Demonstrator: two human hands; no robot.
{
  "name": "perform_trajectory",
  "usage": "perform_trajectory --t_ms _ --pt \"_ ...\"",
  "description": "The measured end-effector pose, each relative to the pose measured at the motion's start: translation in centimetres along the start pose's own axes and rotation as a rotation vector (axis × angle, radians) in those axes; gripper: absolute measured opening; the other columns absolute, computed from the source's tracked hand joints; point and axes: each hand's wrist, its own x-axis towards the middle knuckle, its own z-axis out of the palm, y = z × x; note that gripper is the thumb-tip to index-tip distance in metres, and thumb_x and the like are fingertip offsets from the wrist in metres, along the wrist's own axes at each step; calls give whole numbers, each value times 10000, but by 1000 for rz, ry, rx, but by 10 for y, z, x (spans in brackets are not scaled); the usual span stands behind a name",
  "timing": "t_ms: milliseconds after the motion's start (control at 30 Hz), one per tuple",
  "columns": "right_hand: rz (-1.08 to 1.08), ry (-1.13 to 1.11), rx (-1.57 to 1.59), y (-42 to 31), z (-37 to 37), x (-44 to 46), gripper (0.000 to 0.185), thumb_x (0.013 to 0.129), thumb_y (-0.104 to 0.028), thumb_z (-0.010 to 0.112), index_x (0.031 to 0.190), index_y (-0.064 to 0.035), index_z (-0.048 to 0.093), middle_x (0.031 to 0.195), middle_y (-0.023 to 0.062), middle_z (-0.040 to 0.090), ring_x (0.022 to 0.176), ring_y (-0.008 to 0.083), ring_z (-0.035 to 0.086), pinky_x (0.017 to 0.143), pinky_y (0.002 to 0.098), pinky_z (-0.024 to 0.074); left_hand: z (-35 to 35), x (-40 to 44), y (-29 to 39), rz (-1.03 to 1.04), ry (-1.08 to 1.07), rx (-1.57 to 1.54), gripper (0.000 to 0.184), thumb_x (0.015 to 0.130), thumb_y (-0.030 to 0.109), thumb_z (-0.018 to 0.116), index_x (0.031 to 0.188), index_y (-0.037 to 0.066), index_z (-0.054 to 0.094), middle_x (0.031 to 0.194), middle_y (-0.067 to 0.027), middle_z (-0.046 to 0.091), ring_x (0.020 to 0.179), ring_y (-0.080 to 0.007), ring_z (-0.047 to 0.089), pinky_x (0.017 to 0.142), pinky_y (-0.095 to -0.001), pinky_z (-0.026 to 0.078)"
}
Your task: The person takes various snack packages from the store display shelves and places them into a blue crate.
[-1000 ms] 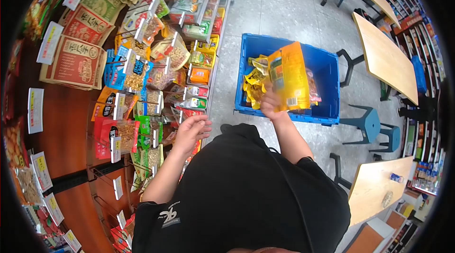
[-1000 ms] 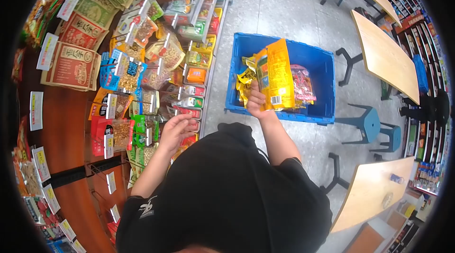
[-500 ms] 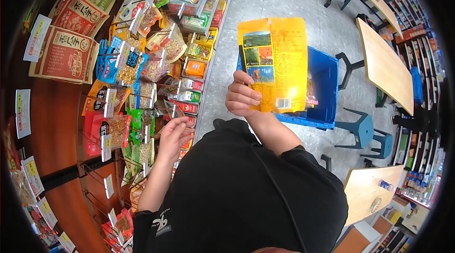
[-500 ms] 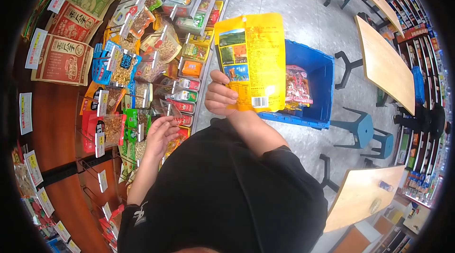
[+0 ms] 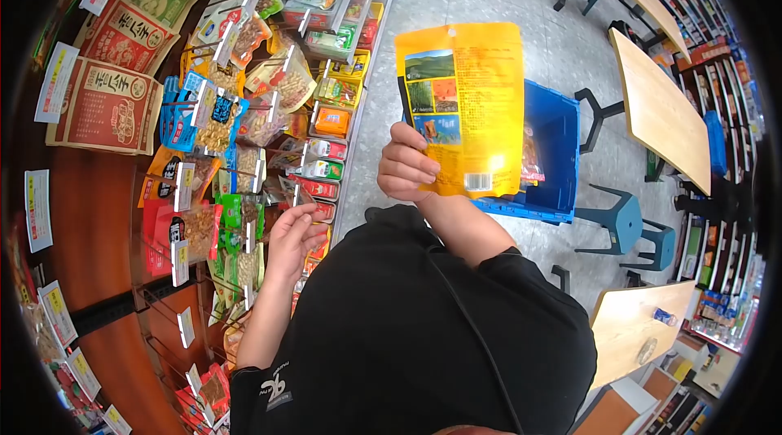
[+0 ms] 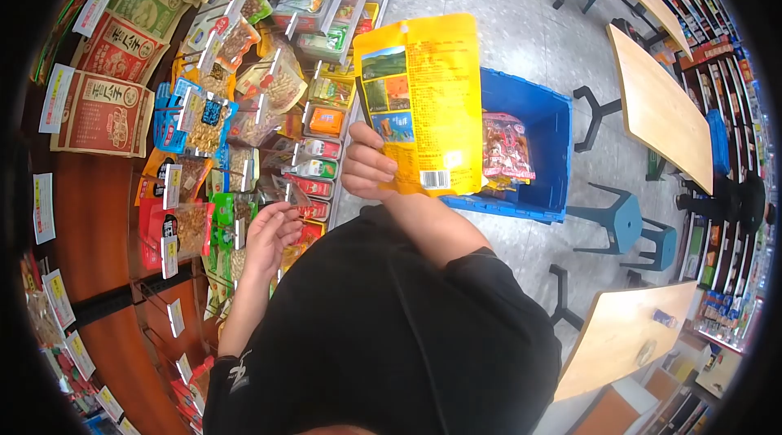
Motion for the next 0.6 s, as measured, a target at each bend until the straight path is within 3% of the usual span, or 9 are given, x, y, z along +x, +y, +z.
perform_trajectory --t_ms 200,300,333,433,500,533,567,600 --pt "-36 150 -31 -21 -6 -32 226 950 -278 486 776 -137 458 546 -12 549 451 88 495 545 239 384 7 5 -2 -1 -27 6 250 943 144 519 1165 29 526 1035 -114 637 873 -181 655 762 -304 548" --pt "4 262 -168 -47 -20 -58 303 910 -397 535 826 -122 438 596 2 509 553 111 499 615 261 361 6 2 -3 1 -6 16 250 944 143 516 1166 27 524 1041 -121 635 877 -185 653 760 -304 547" --pt "-8 318 -271 -63 -33 -74 337 906 -434 532 869 -104 482 636 28 544 587 155 542 606 300 412 3 2 -5 0 3 18 250 945 144 515 1165 27 524 1042 -123 634 878 -186 652 759 -304 547" --pt "-215 1415 -948 -106 -19 -112 401 935 -416 511 1115 -63 575 893 100 661 774 213 645 640 396 528 4 0 -4 2 16 17 247 946 144 513 1164 27 523 1045 -124 634 879 -183 649 755 -303 546" --pt "-304 1622 -1372 -137 -11 -141 392 913 -333 589 1130 -7 598 971 93 664 835 150 623 715 313 505 3 0 -2 4 15 16 247 946 145 513 1164 28 524 1046 -122 634 877 -181 648 755 -303 546" --pt "-278 1796 -1711 -140 5 -143 365 893 -305 618 1083 6 624 966 96 667 840 144 614 734 307 489 2 1 -2 5 13 16 247 946 146 515 1163 28 524 1046 -120 634 876 -179 648 755 -303 546" --pt "-383 1829 -1911 -153 0 -166 364 884 -301 620 1056 20 637 956 104 672 846 167 620 742 326 483 0 1 -2 5 11 16 248 946 148 516 1163 29 524 1046 -118 634 875 -178 648 756 -304 546" --pt "-273 2035 -1950 -157 9 -174 383 877 -304 626 1074 25 632 940 104 674 851 181 620 762 336 474 -2 2 -2 4 16 17 249 945 150 519 1163 30 525 1045 -116 635 875 -177 648 757 -304 546"
